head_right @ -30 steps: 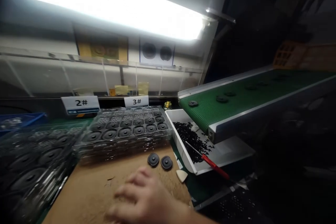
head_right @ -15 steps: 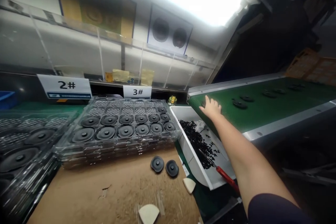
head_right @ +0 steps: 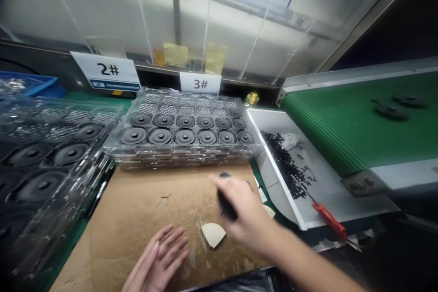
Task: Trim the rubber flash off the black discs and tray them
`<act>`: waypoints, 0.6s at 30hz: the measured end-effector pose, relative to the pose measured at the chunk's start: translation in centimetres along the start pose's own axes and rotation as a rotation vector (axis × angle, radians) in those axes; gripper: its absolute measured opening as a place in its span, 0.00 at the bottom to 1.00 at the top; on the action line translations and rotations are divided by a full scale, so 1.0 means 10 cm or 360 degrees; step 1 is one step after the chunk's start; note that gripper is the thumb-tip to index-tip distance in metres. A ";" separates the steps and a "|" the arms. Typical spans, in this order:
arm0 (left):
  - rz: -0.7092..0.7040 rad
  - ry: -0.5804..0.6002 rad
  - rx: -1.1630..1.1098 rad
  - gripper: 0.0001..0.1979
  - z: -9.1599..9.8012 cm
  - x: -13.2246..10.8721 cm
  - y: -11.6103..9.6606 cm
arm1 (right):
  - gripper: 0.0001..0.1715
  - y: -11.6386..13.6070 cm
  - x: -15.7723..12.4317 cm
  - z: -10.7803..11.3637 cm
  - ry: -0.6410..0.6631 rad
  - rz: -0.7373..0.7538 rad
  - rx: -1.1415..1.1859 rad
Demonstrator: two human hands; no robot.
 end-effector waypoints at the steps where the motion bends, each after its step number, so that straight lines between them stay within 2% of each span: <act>1: 0.0156 0.0136 -0.0206 0.19 -0.13 -0.01 0.03 | 0.37 0.15 -0.09 -0.23 0.0118 0.0108 0.0069; 2: 0.0271 0.0261 -0.0336 0.20 -0.25 -0.02 0.05 | 0.39 0.27 -0.18 -0.42 0.0247 0.0226 0.0120; 4: 0.0358 0.0445 -0.0485 0.22 -0.43 -0.04 0.09 | 0.48 0.38 -0.33 -0.70 0.0446 0.0333 0.0160; 5: 0.0365 0.0490 -0.0526 0.22 -0.48 -0.06 0.10 | 0.54 0.39 -0.40 -0.78 0.0489 0.0320 0.0173; 7: 0.0329 0.0498 -0.0578 0.22 -0.53 -0.11 0.11 | 0.63 0.33 -0.54 -0.86 0.0434 0.0169 0.0213; 10: 0.0284 0.0445 -0.0584 0.22 -0.56 -0.20 0.13 | 0.59 0.22 -0.79 -0.89 0.0185 -0.0101 0.0363; 12: 0.0294 0.0427 -0.0552 0.22 -0.60 -0.27 0.16 | 0.55 0.17 -0.93 -0.90 0.0099 -0.0211 0.0483; 15: 0.0324 0.0415 -0.0464 0.22 -0.68 -0.38 0.22 | 0.50 0.13 -1.04 -0.91 0.0141 -0.0271 0.0582; 18: 0.0279 0.0464 -0.0328 0.19 -0.74 -0.47 0.28 | 0.46 0.13 -1.06 -0.87 0.0179 -0.0230 0.0660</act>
Point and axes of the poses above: each hand's wrist, its own x-axis towards the middle knuckle, its own z-axis out of the back of the hand, y = z × x, the point moved 2 cm from there along x, towards the middle knuckle, and after that the axes turned 5 degrees about x, right-handed, at the moved point
